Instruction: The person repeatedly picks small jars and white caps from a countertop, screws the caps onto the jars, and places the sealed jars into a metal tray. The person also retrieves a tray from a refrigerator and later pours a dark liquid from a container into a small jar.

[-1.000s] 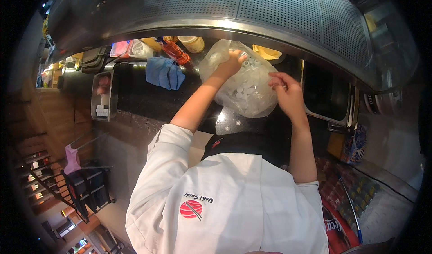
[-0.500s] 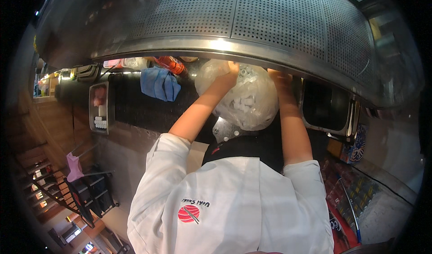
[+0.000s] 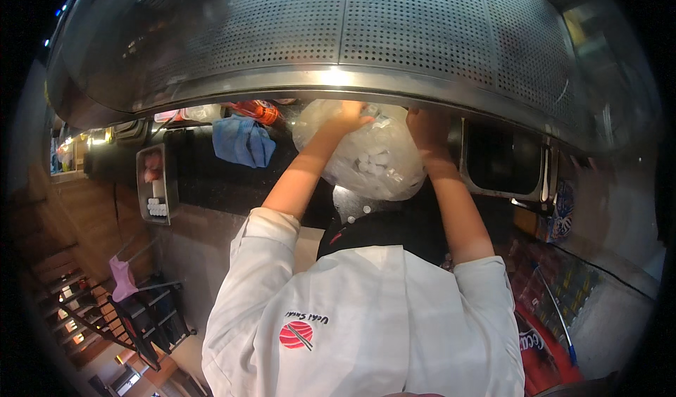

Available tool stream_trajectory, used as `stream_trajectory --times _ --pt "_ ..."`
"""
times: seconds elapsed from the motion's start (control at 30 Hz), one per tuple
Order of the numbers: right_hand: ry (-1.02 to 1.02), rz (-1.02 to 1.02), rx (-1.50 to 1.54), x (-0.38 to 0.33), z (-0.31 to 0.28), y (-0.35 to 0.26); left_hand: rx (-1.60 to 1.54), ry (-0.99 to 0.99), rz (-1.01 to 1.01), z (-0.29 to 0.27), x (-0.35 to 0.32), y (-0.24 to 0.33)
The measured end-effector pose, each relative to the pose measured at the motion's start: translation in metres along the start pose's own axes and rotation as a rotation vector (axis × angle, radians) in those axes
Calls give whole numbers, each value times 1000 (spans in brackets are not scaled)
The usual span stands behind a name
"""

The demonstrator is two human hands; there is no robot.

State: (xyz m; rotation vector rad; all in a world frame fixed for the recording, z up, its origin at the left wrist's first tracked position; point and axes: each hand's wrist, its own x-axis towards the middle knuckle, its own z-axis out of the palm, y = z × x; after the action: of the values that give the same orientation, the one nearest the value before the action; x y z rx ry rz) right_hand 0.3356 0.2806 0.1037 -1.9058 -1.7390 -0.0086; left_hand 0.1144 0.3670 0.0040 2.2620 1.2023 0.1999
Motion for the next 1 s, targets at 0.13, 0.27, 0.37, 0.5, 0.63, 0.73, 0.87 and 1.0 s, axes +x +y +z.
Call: stream_trajectory --times 0.13,0.27,0.37,0.5,0.63,0.73,0.87,1.0 --pt "37 -28 275 -46 -79 -34 144 124 131 6 -1 -9" --pt "135 -142 445 -85 -174 -50 178 331 224 4 -15 1" --pt "122 -147 424 -105 -234 -26 71 298 190 -34 -57 47" --pt "145 -22 342 -106 -296 22 -42 59 165 -139 -156 137" --pt "7 -59 71 -80 -315 64 -414 -474 362 -184 -210 172" --pt "-175 -77 27 -61 -281 106 -473 -710 298 -166 -235 188" --pt "-418 -160 -152 -40 -233 155 -551 -780 279 -126 -244 194" --pt "-453 -215 -290 -33 -202 171 -646 -628 259 -115 -252 211"
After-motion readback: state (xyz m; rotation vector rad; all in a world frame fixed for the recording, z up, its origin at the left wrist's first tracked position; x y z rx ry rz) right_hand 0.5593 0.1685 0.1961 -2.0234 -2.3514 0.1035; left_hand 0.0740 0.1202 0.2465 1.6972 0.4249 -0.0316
